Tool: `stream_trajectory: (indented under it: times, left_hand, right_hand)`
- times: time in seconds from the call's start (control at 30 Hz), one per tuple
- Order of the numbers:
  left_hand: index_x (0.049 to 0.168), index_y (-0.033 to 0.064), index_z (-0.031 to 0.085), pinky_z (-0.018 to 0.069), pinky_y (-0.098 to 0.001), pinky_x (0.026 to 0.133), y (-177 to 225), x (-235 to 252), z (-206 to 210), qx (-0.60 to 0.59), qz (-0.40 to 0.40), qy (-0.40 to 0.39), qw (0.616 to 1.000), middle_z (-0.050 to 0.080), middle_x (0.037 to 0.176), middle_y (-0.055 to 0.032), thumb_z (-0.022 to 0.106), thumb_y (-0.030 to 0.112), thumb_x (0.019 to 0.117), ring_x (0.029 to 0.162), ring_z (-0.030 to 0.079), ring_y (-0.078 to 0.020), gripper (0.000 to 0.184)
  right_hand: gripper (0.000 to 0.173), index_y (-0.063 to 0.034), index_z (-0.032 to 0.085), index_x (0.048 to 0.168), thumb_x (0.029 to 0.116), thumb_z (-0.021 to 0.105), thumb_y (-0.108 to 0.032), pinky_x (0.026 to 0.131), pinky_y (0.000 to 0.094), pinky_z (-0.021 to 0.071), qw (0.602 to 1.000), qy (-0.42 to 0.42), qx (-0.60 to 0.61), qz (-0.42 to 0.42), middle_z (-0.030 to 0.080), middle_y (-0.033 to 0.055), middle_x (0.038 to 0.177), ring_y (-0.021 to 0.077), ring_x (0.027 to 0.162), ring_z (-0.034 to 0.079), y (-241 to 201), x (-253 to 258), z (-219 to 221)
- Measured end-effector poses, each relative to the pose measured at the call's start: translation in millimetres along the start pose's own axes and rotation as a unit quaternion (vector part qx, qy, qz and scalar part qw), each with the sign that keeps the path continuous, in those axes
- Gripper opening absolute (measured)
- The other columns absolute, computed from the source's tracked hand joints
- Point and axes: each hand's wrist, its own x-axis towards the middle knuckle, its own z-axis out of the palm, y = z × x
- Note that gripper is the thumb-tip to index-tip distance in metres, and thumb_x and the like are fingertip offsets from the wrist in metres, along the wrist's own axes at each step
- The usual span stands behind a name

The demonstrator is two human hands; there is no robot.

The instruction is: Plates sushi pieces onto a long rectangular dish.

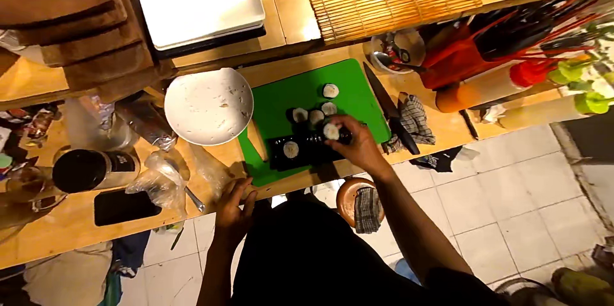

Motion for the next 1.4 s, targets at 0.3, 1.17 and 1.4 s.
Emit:
stream_trajectory:
  times: [0.3, 1.17, 1.4]
  left_hand:
    - [0.123, 0.0027, 0.07, 0.0566, -0.0377, 0.091, 4.8, 20.9, 6.7, 0.007, 0.054, -0.026, 0.998, 0.07, 0.119, -0.0154, 0.053, 0.031, 0.1038, 0.109, 0.067, -0.0221, 0.038]
    - [0.125, 0.0034, 0.07, 0.0563, -0.0333, 0.093, 0.4, 4.3, 3.6, 0.005, 0.036, -0.014, 0.999, 0.069, 0.119, -0.0132, 0.052, 0.033, 0.1045, 0.108, 0.066, -0.0181, 0.04]
    - [0.125, 0.0024, 0.07, 0.0569, -0.0335, 0.09, 0.9, -1.2, 0.0, 0.011, 0.01, -0.004, 1.0, 0.069, 0.119, -0.0146, 0.051, 0.034, 0.1047, 0.106, 0.067, -0.0189, 0.042]
  right_hand:
    - [0.057, -0.01, 0.062, 0.137, 0.0844, 0.083, -0.016, 0.105, 0.0501, 0.0512, 0.996, -0.079, 0.045, 0.001, 0.065, 0.0131, 0.132, 0.0278, 0.122, 0.062, -9.9, -4.7, 46.5]
    - [0.06, -0.0058, 0.057, 0.14, 0.0852, 0.081, -0.012, 0.101, 0.0635, 0.048, 0.984, 0.023, -0.128, 0.123, 0.064, 0.0235, 0.127, 0.0434, 0.118, 0.061, 60.4, 54.0, -50.7]
    - [0.057, -0.0076, 0.062, 0.136, 0.0852, 0.084, -0.024, 0.104, 0.0624, 0.0465, 0.98, -0.016, -0.193, 0.047, 0.062, 0.0217, 0.132, 0.0433, 0.125, 0.057, 18.7, 56.3, -31.4]
